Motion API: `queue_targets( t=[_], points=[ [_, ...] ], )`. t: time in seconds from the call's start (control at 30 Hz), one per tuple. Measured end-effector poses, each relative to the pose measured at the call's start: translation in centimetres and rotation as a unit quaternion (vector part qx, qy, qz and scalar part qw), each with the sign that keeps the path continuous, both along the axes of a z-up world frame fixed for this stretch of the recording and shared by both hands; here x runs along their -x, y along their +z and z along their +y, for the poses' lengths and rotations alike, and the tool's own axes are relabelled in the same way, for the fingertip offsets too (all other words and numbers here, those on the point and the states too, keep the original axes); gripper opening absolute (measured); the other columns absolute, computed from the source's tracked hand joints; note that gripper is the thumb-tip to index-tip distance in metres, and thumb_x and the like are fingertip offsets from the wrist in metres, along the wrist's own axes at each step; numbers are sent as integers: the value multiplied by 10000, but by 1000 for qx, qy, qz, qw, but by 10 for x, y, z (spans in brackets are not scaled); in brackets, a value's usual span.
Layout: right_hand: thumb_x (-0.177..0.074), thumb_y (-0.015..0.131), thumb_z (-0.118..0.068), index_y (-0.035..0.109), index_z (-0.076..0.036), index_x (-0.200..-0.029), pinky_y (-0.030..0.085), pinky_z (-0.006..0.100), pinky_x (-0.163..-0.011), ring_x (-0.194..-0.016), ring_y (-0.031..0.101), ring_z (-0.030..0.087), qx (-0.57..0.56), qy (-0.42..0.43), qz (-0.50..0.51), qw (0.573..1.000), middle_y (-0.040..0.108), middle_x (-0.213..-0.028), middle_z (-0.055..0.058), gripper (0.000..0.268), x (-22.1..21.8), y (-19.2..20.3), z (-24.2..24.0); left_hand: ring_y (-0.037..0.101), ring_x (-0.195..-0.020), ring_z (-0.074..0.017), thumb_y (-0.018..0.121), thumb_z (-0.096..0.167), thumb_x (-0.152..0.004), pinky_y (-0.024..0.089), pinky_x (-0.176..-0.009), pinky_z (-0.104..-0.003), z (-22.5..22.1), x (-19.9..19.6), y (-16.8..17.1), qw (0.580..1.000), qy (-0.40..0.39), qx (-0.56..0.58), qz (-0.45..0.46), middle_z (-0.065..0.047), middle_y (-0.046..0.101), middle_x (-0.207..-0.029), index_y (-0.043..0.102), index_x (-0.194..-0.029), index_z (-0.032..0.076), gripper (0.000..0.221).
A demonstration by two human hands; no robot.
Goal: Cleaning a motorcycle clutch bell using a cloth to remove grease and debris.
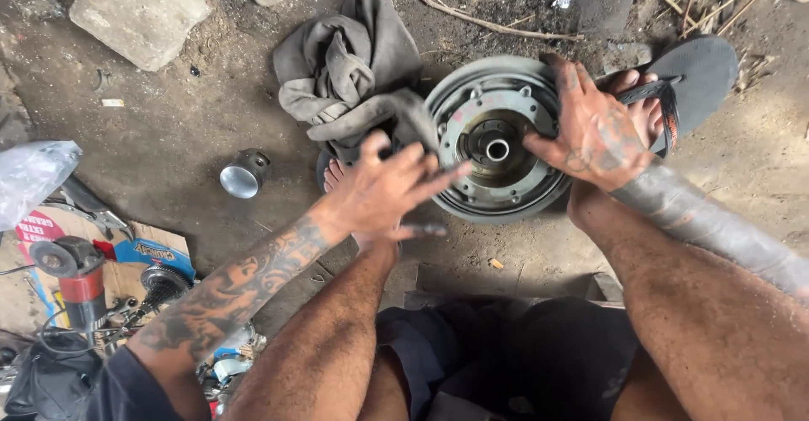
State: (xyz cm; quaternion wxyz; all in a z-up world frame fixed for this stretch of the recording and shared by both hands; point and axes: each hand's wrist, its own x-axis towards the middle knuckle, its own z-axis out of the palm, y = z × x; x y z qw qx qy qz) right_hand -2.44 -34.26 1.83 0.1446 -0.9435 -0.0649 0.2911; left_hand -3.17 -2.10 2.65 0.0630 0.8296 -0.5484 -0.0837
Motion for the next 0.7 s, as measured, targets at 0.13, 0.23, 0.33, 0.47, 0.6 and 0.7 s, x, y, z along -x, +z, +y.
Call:
queue_targets(
  t=[0.13,0.23,0.33,0.47,0.6,0.7],
  points=[
    [-802,722,-351,224,39,-1601,602,617,-780,-1086,644,528,-62,14,-24,998,490,-1420,383,1020,-4,3,-1,454,-1052,-161,749,994,-627,257,-991,-455,15,8,-13,998,-47,48,20,44,520,-1149,191,-1658,267,1380],
    [-830,675,-392,225,29,-1592,618,621,-707,-1031,671,484,-35,17,2,999,523,-1401,316,980,-10,17,4,424,-1020,-194,141,770,-1039,320,-929,-481,17,-10,-13,999,-22,28,-39,99,636,-1143,210,-1653,265,798],
    [-846,649,-440,209,-46,-1596,411,914,-819,-1151,599,521,-21,-13,42,999,452,-1501,257,954,-8,24,6,405,-1010,-196,65,736,-1051,262,-996,-479,12,9,-7,999,3,40,-25,28,517,-1044,165,-1666,205,818],
    [-863,628,-451,238,-63,-1608,576,719,-763,-1055,666,458,-24,-3,21,999,522,-1424,249,926,-10,22,4,473,-1017,-154,706,569,-809,263,-983,-469,11,23,-5,997,12,57,47,58,600,-1119,282,-1634,245,982],
    [-861,627,-478,227,-111,-1612,450,877,-839,-1165,596,488,-22,-15,48,998,476,-1470,226,928,-12,23,6,502,-956,-109,636,178,-1059,248,-987,-466,-9,18,-3,981,105,142,79,128,751,-964,515,-1500,223,459],
    [-857,664,-428,265,-91,-1596,515,813,-774,-1089,647,477,-33,-23,25,999,528,-1435,244,904,-9,22,6,534,-860,-132,799,233,-871,291,-972,-385,-7,15,8,934,193,194,227,35,707,-997,668,-1279,178,431]
  ],
)
